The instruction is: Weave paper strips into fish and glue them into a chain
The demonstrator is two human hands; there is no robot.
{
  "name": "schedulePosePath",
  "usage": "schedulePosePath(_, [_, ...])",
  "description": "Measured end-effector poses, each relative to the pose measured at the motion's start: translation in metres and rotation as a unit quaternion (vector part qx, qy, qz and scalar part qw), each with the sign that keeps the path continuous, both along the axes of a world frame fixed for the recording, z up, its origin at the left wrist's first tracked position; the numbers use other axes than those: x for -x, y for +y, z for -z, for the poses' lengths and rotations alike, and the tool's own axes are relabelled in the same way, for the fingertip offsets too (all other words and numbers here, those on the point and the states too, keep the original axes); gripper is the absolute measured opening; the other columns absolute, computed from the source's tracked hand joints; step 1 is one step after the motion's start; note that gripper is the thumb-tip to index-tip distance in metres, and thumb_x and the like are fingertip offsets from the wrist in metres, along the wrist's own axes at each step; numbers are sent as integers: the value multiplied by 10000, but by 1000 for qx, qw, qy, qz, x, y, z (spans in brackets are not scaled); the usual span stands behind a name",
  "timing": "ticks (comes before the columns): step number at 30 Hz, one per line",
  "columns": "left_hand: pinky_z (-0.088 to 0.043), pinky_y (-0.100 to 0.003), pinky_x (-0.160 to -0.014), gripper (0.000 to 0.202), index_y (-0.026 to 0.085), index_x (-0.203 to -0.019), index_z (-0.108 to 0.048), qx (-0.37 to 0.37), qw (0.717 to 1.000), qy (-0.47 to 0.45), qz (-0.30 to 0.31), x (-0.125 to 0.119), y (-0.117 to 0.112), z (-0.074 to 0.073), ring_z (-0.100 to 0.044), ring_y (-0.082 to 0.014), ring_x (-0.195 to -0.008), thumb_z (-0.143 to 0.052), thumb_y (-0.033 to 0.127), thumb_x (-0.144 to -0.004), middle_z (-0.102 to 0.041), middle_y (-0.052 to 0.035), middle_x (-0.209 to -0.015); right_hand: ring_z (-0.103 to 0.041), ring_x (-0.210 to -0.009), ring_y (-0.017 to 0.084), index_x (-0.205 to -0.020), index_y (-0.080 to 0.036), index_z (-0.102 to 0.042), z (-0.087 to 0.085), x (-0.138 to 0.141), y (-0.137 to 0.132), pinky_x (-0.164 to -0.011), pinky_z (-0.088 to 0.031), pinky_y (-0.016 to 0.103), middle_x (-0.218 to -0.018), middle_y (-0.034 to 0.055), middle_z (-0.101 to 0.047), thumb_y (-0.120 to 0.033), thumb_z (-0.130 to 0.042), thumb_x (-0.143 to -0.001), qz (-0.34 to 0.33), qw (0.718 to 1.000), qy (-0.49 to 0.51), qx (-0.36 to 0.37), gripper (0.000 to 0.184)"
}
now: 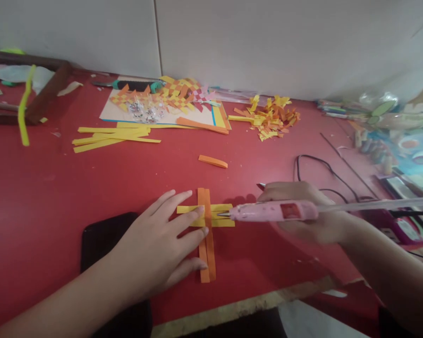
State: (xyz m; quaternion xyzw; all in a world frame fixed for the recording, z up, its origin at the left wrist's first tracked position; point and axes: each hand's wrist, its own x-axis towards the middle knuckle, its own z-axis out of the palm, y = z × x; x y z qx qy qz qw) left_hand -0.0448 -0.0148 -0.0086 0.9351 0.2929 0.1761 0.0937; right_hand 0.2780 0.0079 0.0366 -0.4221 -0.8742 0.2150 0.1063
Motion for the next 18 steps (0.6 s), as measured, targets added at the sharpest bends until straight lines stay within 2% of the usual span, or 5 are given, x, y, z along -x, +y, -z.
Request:
schedulePosePath(3, [-394,-626,-1102,355,244,-1114,-736,7,1000,9,8,0,1,0,-510,-386,-1313,-591,515,-936,-716,-43,-1265,-522,-584,122,-780,-202,-579,0,19,0,-555,-402,257,-659,-1,-589,-181,-504,-817,-58,998,9,32,85])
schedulePosePath(5, [-373,-636,-1118,353,242,-1126,-733,12,1000,10,7,1,1,0,-487,-391,-1335,-584,504,-943,-705,-46,-1286,-496,-572,115,-770,-199,-557,0,24,2,-552,-377,255,-645,-10,-564,-159,-489,-810,-66,997,4,26,89])
schedulePosePath(12, [-391,-651,-1105,364,232,-1133,-733,12,1000,17,9,1,0,-2,-485,-407,-1335,-549,496,-963,-697,-44,-1304,-444,-541,100,-678,-196,-473,4,26,2,-554,-332,259,-618,-17,-523,-154,-460,-794,-71,996,-43,15,124])
schedulePosePath(18, [-401,-681,-1084,402,242,-1137,-732,17,1000,18,17,3,0,-3,-478,-430,-1340,-559,548,-942,-692,-55,-1312,-475,-576,130,-708,-196,-494,3,26,1,-555,-300,278,-651,6,-542,-169,-474,-757,-49,994,-86,36,59])
